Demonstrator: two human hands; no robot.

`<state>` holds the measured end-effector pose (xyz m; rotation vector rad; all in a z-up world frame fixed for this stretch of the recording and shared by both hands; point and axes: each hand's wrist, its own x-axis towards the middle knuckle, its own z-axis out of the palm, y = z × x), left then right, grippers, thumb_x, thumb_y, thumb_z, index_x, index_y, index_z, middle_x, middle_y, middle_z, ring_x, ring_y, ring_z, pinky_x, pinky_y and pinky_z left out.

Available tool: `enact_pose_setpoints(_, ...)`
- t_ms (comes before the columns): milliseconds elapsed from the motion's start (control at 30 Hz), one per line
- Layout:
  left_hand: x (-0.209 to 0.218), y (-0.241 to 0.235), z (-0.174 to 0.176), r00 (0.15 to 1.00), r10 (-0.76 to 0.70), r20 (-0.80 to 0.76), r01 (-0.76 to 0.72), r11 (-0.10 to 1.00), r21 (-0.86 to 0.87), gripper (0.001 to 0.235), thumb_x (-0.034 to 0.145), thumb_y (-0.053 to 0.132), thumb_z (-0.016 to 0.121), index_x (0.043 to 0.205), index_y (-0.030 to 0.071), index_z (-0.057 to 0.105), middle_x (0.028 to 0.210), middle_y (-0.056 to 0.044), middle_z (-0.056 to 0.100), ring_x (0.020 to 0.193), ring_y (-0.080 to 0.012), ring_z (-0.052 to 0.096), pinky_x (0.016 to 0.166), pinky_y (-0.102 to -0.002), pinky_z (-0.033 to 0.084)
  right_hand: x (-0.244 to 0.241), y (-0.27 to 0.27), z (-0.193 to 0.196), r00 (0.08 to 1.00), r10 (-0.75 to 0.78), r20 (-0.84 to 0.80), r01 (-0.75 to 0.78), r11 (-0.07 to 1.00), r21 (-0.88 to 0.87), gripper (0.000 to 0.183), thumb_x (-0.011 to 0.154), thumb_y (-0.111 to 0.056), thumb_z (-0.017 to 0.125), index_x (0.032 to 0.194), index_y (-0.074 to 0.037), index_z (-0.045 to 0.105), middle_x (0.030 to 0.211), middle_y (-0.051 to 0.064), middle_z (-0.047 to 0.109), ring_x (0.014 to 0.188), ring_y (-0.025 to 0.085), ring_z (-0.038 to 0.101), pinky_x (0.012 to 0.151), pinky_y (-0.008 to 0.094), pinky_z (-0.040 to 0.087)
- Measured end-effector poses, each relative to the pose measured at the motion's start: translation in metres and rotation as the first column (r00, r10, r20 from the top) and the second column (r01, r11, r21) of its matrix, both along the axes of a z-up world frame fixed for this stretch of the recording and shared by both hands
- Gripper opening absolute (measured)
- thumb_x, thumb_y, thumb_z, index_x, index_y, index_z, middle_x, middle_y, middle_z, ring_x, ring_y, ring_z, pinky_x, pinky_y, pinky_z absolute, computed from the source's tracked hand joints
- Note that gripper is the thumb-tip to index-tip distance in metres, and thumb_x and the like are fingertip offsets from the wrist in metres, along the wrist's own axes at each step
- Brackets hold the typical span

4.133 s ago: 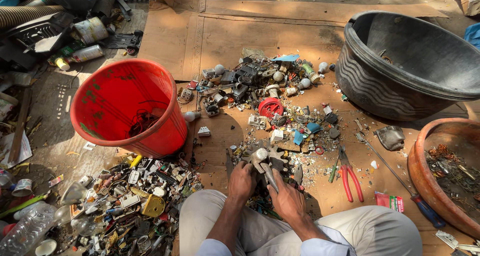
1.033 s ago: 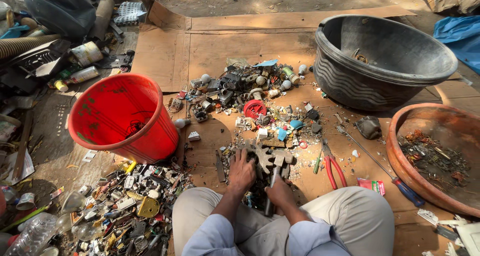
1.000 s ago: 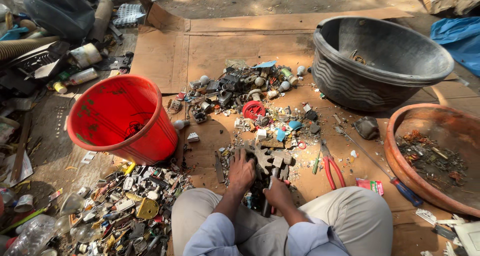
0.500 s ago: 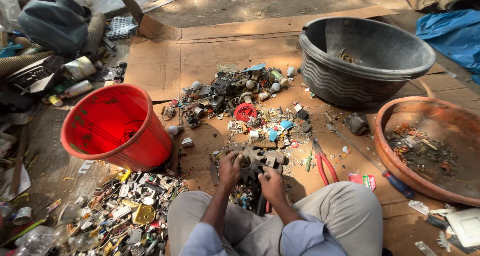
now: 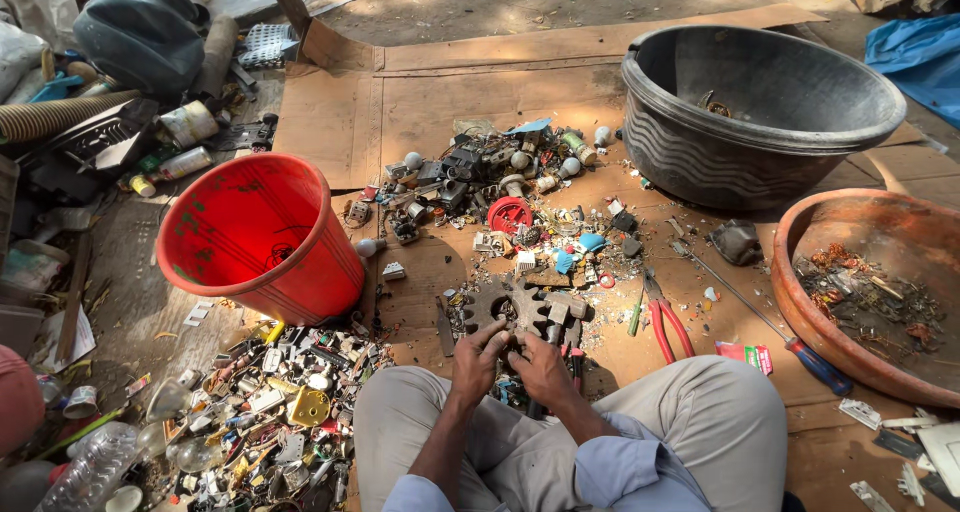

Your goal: The person sits on a cardboard sheet and uses a hammer and pliers to break apart and dismantle small electronic components. They repeatedly strike a metal object held in their left hand with a hammer in their right hand, occasionally using pliers to pull or adjust parts. Debris from the dismantled items accumulates on the cardboard around them.

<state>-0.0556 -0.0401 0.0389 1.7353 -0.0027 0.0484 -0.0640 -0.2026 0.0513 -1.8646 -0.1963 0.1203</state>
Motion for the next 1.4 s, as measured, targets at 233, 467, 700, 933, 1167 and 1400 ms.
enact_pose_setpoints(233, -0.013, 0.008, 0.021, 0.994, -0.055, 0.096, 0.021, 0.944, 0.328, 0.027, 0.098, 0.028, 0.065, 0.103, 0.004, 0.076, 0.088, -0.021, 0.075, 0.079, -0.0356, 0.073, 0.071, -0.043, 0.055, 0.016, -0.015, 0.007, 0.925, 0.333, -0.185, -0.343, 0.939, -0.024, 0.028, 0.088, -0.019, 0.075, 0.105, 0.003, 0.076, 0.085, 0.005, 0.070, 0.073, 0.011, 0.063, 0.069, 0.028, 0.050)
enact_pose_setpoints(467, 0.000, 0.019, 0.002, 0.992, -0.100, -0.071, 0.110, 0.980, 0.166, 0.037, 0.100, 0.032, 0.063, 0.088, -0.002, 0.073, 0.069, -0.015, 0.067, 0.063, -0.0249, 0.061, 0.059, -0.042, 0.048, -0.001, -0.008, 0.033, 0.911, 0.327, -0.250, -0.291, 0.941, 0.172, 0.030, 0.088, -0.022, 0.074, 0.107, 0.001, 0.076, 0.078, 0.003, 0.068, 0.066, 0.010, 0.062, 0.063, 0.027, 0.052)
enact_pose_setpoints(700, 0.015, 0.020, -0.043, 0.921, -0.195, -0.336, 0.090, 0.948, -0.305, 0.037, 0.100, 0.032, 0.065, 0.085, -0.001, 0.073, 0.069, 0.002, 0.061, 0.058, -0.0075, 0.048, 0.051, -0.028, 0.036, 0.003, -0.004, 0.029, 0.948, 0.319, -0.017, -0.317, 0.945, 0.082, 0.022, 0.092, -0.012, 0.071, 0.109, 0.001, 0.074, 0.099, 0.007, 0.074, 0.091, 0.014, 0.069, 0.082, 0.030, 0.057)
enact_pose_setpoints(933, 0.023, 0.025, -0.040, 0.927, -0.010, -0.374, -0.076, 0.974, -0.215, 0.026, 0.092, 0.021, 0.069, 0.106, 0.002, 0.081, 0.077, -0.005, 0.073, 0.062, -0.0129, 0.062, 0.057, -0.030, 0.050, 0.020, -0.008, 0.018, 0.962, 0.270, 0.033, -0.266, 0.959, -0.098, 0.035, 0.088, -0.013, 0.065, 0.120, -0.001, 0.069, 0.114, 0.011, 0.070, 0.101, 0.022, 0.071, 0.089, 0.034, 0.056)
enact_pose_setpoints(1167, 0.057, 0.029, -0.044, 0.834, 0.481, -0.269, -0.310, 0.814, 0.491, 0.024, 0.093, 0.024, 0.065, 0.097, 0.006, 0.081, 0.089, -0.019, 0.076, 0.075, -0.0312, 0.073, 0.081, -0.045, 0.058, 0.025, -0.019, -0.012, 0.911, -0.364, -0.195, 0.190, 0.788, -0.585, 0.030, 0.092, -0.020, 0.069, 0.116, -0.004, 0.064, 0.121, 0.019, 0.069, 0.107, 0.030, 0.070, 0.095, 0.045, 0.056)
enact_pose_setpoints(1400, 0.071, 0.027, -0.061, 0.825, 0.486, -0.288, -0.285, 0.798, 0.531, 0.024, 0.093, 0.021, 0.065, 0.090, 0.003, 0.081, 0.090, -0.021, 0.076, 0.080, -0.0333, 0.074, 0.087, -0.045, 0.058, 0.011, 0.008, 0.018, 0.898, -0.326, -0.297, -0.046, 0.600, -0.799, 0.059, 0.084, -0.023, 0.079, 0.130, -0.008, 0.046, 0.130, 0.022, 0.049, 0.115, 0.038, 0.060, 0.093, 0.050, 0.054)
